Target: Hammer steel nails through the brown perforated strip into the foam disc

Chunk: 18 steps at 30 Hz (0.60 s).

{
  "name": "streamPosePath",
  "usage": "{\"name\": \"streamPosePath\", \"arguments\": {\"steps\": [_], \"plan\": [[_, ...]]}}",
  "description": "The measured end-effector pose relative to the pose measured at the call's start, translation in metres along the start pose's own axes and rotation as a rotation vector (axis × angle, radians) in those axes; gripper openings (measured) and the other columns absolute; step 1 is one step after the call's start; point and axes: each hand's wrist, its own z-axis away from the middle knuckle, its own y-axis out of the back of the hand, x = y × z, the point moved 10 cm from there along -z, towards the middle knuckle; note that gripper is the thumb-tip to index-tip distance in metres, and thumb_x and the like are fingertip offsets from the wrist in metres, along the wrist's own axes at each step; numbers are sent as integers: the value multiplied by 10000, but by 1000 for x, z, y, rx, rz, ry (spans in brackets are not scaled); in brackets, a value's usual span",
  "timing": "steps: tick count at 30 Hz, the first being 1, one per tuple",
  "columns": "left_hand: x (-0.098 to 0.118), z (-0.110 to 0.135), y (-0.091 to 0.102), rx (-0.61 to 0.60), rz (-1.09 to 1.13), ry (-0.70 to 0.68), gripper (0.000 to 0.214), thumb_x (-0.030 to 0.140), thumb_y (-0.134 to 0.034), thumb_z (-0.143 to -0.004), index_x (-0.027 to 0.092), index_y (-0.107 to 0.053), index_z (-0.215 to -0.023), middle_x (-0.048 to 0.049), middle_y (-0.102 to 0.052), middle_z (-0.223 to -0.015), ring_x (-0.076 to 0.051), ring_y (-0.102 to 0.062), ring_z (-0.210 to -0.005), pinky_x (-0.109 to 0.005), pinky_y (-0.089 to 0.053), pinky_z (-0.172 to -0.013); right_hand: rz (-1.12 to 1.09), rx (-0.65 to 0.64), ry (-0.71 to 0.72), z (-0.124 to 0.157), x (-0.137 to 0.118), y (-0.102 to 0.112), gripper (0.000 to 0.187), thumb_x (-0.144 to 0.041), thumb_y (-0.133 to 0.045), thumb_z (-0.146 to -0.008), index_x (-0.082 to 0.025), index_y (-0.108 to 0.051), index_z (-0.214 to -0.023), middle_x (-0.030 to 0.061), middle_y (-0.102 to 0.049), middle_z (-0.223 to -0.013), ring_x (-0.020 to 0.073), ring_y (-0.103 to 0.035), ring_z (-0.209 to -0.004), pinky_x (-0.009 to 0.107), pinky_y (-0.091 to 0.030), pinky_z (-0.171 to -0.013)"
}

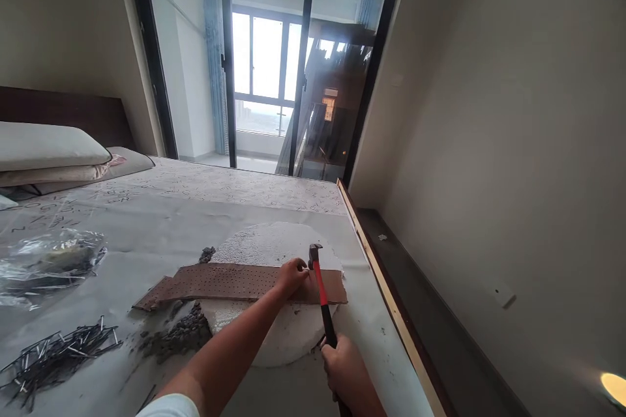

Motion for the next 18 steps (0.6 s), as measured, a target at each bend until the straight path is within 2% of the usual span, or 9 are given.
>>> {"name": "streamPosePath", "arguments": {"steps": [5, 9, 11, 14, 18], "plan": [[-14, -3, 17, 120, 218, 110, 112, 198, -436, -681, 178, -535, -632, -11, -595, -662, -141, -537, -654, -234, -372, -581, -3, 87, 183, 4, -16, 9, 55, -202, -443, -729, -181, -491, -746, -38, -419, -506, 108, -433, -438, 204, -348, -410], [-22, -2, 24, 163, 373, 223, 116, 228, -405, -677, 190, -464, -584, 3, -539, -584, -132, -506, -581, -232, -366, -532, 31, -10, -2, -1, 2, -6, 47, -203, -446, -730, -177, -483, -741, -55, -381, -469, 103, -375, -377, 208, -303, -350], [-24, -2, 23, 146, 419, 245, 106, 229, -410, -662, 188, -455, -575, 8, -516, -553, -123, -485, -541, -229, -353, -506, 56, 15, -7, -2, 2, -4, 33, -186, -456, -720, -173, -477, -698, -46, -392, -475, 98, -381, -392, 205, -309, -366], [-24, -3, 16, 71, 519, 252, 75, 225, -439, -631, 180, -465, -578, 16, -500, -529, -104, -451, -491, -222, -336, -479, 31, 77, 115, 0, -8, 2, 40, -197, -444, -729, -178, -470, -705, -36, -408, -507, 100, -405, -422, 203, -325, -392], [-15, -4, 17, -9, 623, 246, 92, 253, -453, -635, 170, -491, -628, 2, -525, -559, -82, -416, -455, -224, -347, -469, -4, 21, 118, -9, 3, -6, 55, -243, -450, -729, -195, -441, -704, -54, -365, -476, 102, -379, -374, 213, -309, -356]]}}
